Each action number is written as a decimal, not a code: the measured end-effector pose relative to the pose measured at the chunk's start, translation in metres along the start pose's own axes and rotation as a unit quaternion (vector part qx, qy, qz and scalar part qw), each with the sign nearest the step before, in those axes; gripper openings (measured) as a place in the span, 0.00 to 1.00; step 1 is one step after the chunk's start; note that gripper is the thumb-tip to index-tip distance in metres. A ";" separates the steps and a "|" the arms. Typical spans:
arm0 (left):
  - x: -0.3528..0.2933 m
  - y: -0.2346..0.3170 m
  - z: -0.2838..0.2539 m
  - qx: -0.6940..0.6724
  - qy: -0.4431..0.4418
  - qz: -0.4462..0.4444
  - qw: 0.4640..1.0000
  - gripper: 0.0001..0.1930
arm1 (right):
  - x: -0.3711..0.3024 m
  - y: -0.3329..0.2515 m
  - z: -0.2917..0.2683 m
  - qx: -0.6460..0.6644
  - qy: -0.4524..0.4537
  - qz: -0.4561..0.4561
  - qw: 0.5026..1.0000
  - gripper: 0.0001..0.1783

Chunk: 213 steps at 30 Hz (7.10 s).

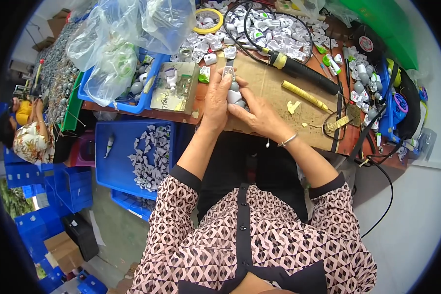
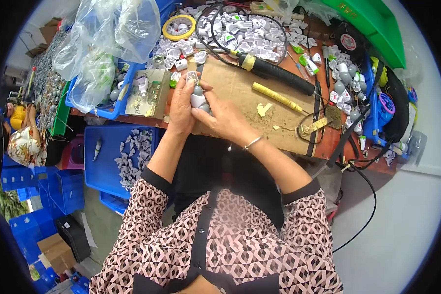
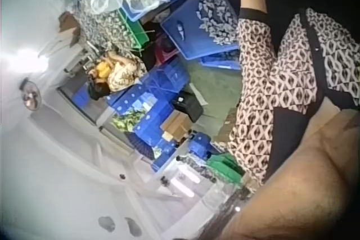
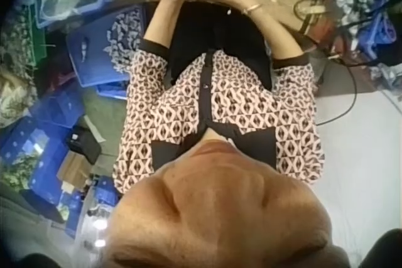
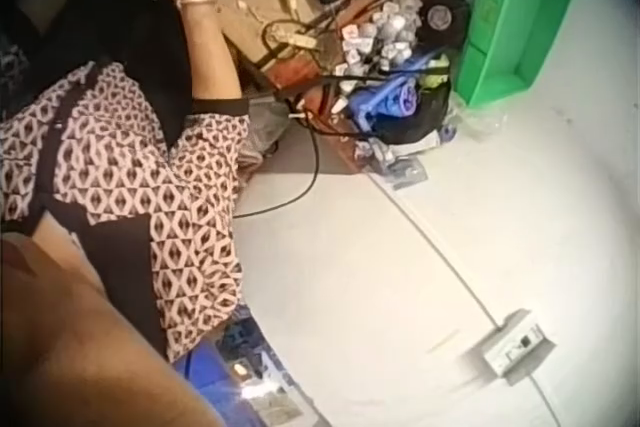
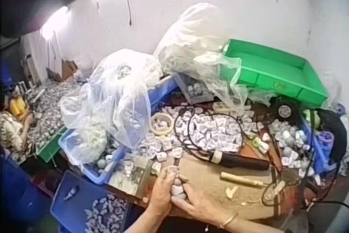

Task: Assembling the internal and external components of a handheld electronic toy, including wiring and fastening screws with an electric screwdriver.

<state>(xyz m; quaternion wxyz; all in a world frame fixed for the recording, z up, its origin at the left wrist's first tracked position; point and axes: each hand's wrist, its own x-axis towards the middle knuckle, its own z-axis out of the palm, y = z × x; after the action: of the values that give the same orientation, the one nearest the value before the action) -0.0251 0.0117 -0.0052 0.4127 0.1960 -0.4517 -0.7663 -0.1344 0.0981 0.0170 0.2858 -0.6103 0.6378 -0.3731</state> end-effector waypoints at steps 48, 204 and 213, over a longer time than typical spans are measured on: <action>-0.008 0.009 -0.016 0.016 -0.090 -0.087 0.992 0.17 | 0.014 0.019 -0.021 0.448 0.149 0.120 0.873 0.08; -0.012 0.010 -0.008 0.129 -0.072 -0.086 0.985 0.11 | 0.055 -0.009 -0.060 0.068 -0.081 -0.040 0.994 0.14; -0.012 0.007 -0.007 0.171 -0.059 -0.071 0.981 0.09 | 0.063 -0.010 -0.057 -0.050 -0.069 -0.079 0.993 0.11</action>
<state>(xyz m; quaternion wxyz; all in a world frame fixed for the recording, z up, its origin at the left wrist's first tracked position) -0.0099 0.0162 -0.0033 0.2901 0.2493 -0.5847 -0.7154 -0.1807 0.0430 0.0628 0.2677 -0.6966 0.5843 -0.3188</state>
